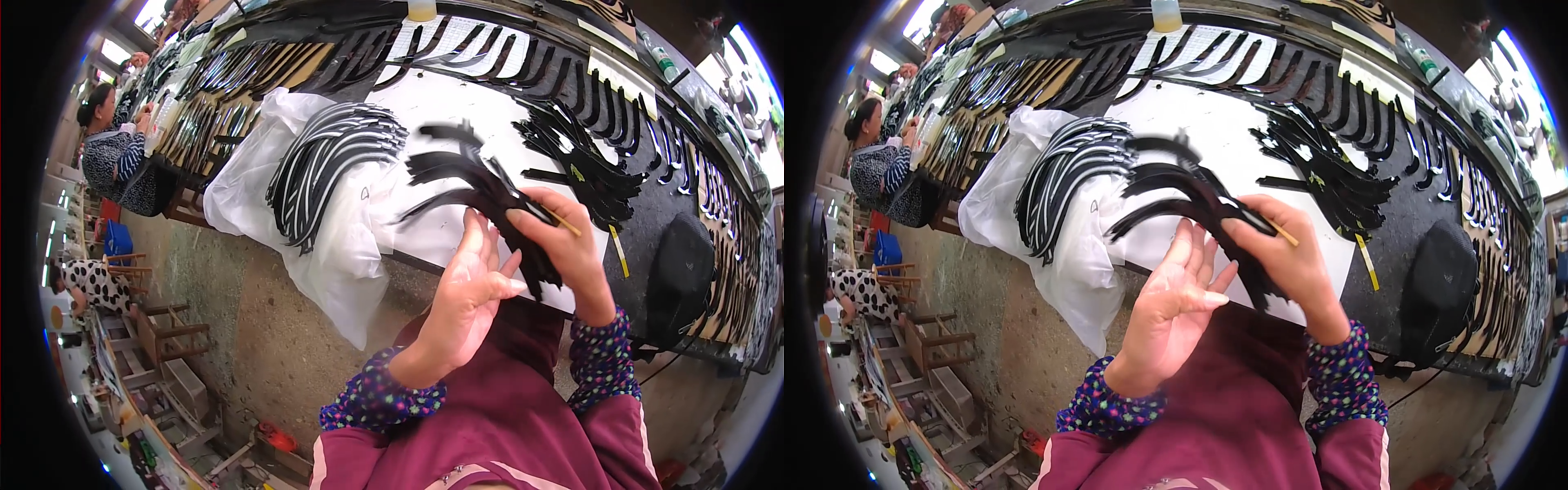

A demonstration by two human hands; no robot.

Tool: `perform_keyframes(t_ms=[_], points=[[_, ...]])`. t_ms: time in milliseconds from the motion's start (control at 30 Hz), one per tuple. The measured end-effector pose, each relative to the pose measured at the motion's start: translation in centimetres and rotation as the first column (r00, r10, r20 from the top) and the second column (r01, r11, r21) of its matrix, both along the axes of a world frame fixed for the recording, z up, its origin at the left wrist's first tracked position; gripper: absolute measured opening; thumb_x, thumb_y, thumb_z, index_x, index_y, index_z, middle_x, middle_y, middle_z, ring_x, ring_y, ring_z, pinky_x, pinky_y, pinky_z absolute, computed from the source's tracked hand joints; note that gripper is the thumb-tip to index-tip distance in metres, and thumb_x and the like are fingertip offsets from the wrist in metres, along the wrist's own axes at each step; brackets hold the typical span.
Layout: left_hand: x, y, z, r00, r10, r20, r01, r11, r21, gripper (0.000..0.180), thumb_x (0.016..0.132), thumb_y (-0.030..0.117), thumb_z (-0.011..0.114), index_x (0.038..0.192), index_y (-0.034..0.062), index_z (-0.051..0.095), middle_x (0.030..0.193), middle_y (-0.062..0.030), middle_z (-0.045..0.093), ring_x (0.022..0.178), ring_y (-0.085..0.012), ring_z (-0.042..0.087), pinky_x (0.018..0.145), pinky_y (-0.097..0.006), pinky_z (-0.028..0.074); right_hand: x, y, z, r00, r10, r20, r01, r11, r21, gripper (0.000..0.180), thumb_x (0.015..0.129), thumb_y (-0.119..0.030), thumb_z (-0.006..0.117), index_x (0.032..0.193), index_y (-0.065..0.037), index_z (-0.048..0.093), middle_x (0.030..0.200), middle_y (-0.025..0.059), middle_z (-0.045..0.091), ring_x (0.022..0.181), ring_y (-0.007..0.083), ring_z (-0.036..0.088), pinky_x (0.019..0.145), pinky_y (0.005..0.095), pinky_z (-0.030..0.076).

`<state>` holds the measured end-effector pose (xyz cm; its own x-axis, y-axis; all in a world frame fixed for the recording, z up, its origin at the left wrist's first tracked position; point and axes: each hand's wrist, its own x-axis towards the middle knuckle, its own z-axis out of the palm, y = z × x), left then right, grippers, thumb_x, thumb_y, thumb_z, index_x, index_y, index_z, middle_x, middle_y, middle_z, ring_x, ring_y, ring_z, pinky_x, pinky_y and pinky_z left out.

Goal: Applying glue to small black shoe components using a brush and a stencil.

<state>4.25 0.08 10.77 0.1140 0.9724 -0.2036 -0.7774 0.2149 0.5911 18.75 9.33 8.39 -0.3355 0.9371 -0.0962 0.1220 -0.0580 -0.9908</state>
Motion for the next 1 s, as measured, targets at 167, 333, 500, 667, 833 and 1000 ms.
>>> perform_keyframes(t_ms=[167, 333, 500, 667, 833, 1000], points=[[0.8, 0.7, -4.7, 0.993, -0.103, 0.061, 0.111, 0.985, -0.135, 0.1, 0.088, -0.006, 0.052, 0.154, 0.0006, -0.023, 0.166, -0.0192, -0.017, 0.156, -0.0271, -0.01, 0.122, -0.036, 0.021, 2.6, 1.5, -3.1, 0.984, 0.114, 0.14, -0.078, 0.968, -0.24, 0.028, 0.089, -0.01, 0.072, 0.111, 0.007, 0.068, 0.089, 0.0055, 0.072, 0.075, 0.0074, 0.064, 0.067, 0.0236, 0.052], [1.6, 0.1, -5.3, 0.996, -0.091, 0.022, 0.093, 0.982, -0.165, 0.098, 0.089, -0.005, 0.05, 0.155, 0.0014, -0.022, 0.166, -0.0221, -0.015, 0.156, -0.0313, -0.006, 0.121, -0.036, 0.022, 3.0, 0.5, -3.3, 0.952, 0.115, 0.284, -0.12, 0.993, 0.003, 0.036, 0.089, -0.014, 0.072, 0.117, 0.007, 0.065, 0.092, 0.0139, 0.073, 0.08, 0.014, 0.067, 0.073, 0.0285, 0.053], [1.9, 0.3, -5.2, 0.996, -0.085, 0.0, 0.084, 0.975, -0.205, 0.098, 0.088, -0.005, 0.049, 0.155, 0.0007, -0.021, 0.166, -0.0222, -0.014, 0.156, -0.0319, -0.001, 0.12, -0.038, 0.025, 2.6, -0.2, -3.2, 0.903, 0.038, 0.428, -0.112, 0.983, 0.148, 0.038, 0.088, -0.013, 0.072, 0.121, 0.005, 0.063, 0.096, 0.0194, 0.072, 0.082, 0.0188, 0.069, 0.075, 0.031, 0.054], [2.2, 0.0, -5.6, 0.997, -0.079, 0.008, 0.079, 0.979, -0.187, 0.098, 0.088, -0.004, 0.049, 0.155, 0.0018, -0.022, 0.166, -0.0214, -0.014, 0.156, -0.0319, -0.001, 0.12, -0.037, 0.026, 2.7, -0.1, -3.1, 0.901, 0.043, 0.431, -0.116, 0.983, 0.144, 0.04, 0.086, -0.01, 0.073, 0.122, 0.005, 0.062, 0.097, 0.019, 0.072, 0.084, 0.0199, 0.069, 0.077, 0.0319, 0.054], [0.2, 0.0, -6.2, 0.936, -0.217, -0.276, 0.167, 0.967, -0.193, 0.09, 0.09, 0.001, 0.054, 0.159, 0.0002, -0.004, 0.164, -0.0208, 0.016, 0.146, -0.0303, 0.03, 0.112, -0.035, 0.036, 3.5, 1.0, -3.8, 0.947, 0.145, 0.285, -0.142, 0.989, -0.031, 0.038, 0.085, -0.006, 0.072, 0.12, 0.004, 0.064, 0.097, 0.0134, 0.073, 0.086, 0.0136, 0.067, 0.078, 0.0284, 0.053], [-1.3, 0.6, -6.5, 0.221, 0.047, -0.974, 0.208, 0.974, 0.095, 0.054, 0.088, 0.002, 0.062, 0.141, 0.0026, 0.051, 0.129, -0.0145, 0.058, 0.121, -0.0302, 0.055, 0.1, -0.037, 0.045, 3.8, 1.6, -3.4, 0.95, 0.183, 0.254, -0.184, 0.983, -0.02, 0.036, 0.084, -0.005, 0.072, 0.118, 0.005, 0.065, 0.098, 0.009, 0.073, 0.087, 0.0105, 0.065, 0.081, 0.026, 0.052]])
